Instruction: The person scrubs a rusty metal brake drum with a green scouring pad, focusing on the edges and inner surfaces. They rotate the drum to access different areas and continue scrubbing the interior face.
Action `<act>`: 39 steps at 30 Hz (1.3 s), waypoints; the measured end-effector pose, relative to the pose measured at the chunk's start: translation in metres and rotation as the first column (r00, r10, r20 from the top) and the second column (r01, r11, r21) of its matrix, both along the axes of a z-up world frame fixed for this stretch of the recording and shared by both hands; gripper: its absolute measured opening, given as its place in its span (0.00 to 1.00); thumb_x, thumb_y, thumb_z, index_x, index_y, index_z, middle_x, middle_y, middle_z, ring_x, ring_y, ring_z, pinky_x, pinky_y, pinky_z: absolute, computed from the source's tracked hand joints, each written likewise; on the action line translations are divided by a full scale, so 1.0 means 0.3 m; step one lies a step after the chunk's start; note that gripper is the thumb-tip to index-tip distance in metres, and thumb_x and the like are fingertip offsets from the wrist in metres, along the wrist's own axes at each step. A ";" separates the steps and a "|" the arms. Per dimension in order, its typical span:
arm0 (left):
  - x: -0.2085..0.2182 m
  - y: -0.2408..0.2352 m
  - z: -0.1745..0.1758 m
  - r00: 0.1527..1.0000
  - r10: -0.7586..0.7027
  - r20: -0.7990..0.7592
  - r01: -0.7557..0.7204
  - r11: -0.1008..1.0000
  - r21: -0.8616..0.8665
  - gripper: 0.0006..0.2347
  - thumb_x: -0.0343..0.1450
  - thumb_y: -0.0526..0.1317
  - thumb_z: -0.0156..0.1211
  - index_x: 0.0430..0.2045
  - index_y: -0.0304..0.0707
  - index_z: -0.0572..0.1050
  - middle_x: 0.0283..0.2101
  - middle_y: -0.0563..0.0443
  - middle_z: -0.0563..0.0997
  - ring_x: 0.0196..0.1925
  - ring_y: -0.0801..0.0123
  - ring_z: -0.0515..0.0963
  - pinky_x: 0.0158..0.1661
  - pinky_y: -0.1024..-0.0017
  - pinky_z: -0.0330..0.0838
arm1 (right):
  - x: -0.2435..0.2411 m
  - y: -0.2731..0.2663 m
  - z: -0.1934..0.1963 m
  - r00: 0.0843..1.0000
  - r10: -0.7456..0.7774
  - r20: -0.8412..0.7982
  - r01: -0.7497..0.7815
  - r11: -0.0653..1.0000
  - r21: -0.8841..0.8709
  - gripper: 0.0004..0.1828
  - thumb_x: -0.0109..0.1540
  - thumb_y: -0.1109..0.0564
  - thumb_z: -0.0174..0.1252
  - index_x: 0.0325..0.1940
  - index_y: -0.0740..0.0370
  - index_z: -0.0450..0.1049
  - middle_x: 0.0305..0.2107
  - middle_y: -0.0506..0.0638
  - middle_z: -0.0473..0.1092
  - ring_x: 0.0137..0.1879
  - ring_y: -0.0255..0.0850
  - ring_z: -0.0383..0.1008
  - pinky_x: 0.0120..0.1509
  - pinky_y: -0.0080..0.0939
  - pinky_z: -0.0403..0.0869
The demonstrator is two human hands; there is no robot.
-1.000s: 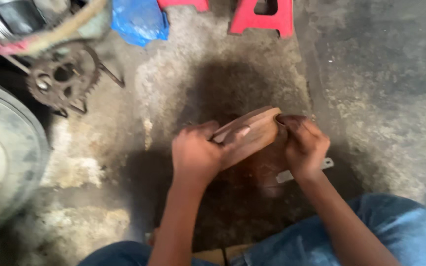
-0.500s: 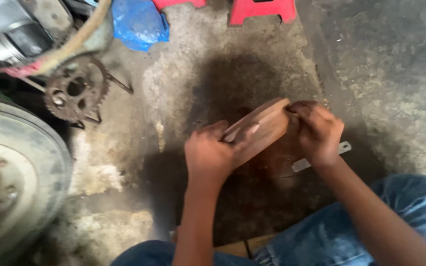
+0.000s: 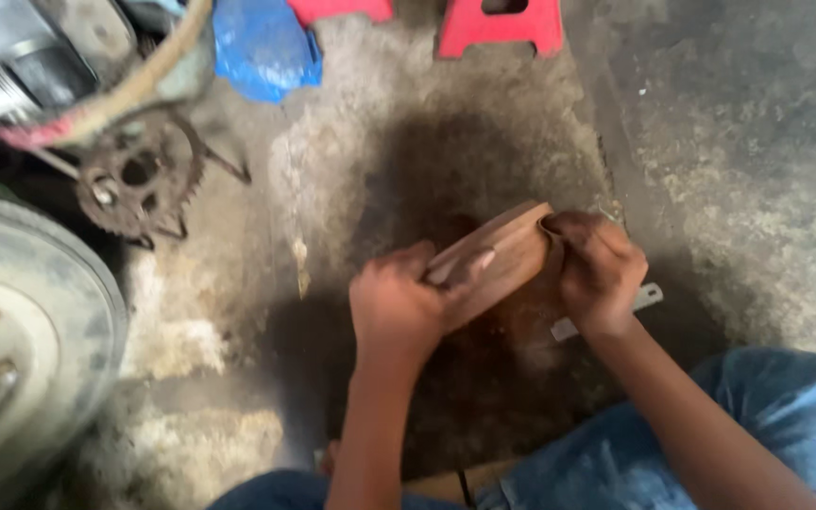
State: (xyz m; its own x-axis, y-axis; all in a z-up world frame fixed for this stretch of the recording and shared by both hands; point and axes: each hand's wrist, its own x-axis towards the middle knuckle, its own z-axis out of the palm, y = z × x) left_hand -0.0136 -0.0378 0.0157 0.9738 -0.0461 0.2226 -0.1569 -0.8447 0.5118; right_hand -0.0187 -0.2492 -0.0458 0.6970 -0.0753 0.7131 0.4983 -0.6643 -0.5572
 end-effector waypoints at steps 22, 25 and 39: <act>0.020 0.058 0.000 0.997 0.052 -0.055 -0.058 0.992 -0.109 0.25 0.62 0.63 0.68 0.24 0.34 0.83 0.26 0.40 0.83 0.30 0.50 0.83 0.34 0.59 0.77 | 0.097 -0.152 -0.231 0.942 0.134 -0.306 0.206 0.488 0.848 0.06 0.74 0.62 0.55 0.43 0.65 0.71 0.36 0.48 0.71 0.41 0.35 0.72 0.48 0.38 0.76; 0.040 0.058 0.001 1.000 0.016 -0.024 -0.018 0.996 -0.084 0.26 0.62 0.64 0.68 0.23 0.33 0.82 0.25 0.41 0.82 0.28 0.51 0.83 0.34 0.59 0.77 | 0.102 -0.112 -0.236 0.913 0.144 -0.381 0.263 0.507 0.821 0.04 0.73 0.62 0.53 0.48 0.65 0.72 0.40 0.48 0.73 0.43 0.33 0.73 0.49 0.36 0.76; 0.016 0.024 0.015 0.994 0.072 0.076 -0.062 0.991 -0.121 0.24 0.59 0.62 0.71 0.20 0.35 0.81 0.25 0.42 0.82 0.27 0.48 0.81 0.30 0.57 0.75 | 0.085 -0.074 -0.150 0.903 0.256 -0.344 0.194 0.471 0.861 0.07 0.72 0.65 0.50 0.54 0.64 0.69 0.44 0.50 0.74 0.48 0.38 0.77 0.54 0.42 0.78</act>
State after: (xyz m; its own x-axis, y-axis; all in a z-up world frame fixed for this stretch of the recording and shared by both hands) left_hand -0.0088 -0.0307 0.0202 0.9526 0.0500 0.3001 -0.1466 -0.7889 0.5968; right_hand 0.0067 -0.2713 -0.0908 0.8878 -0.4588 -0.0364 0.1083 0.2850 -0.9524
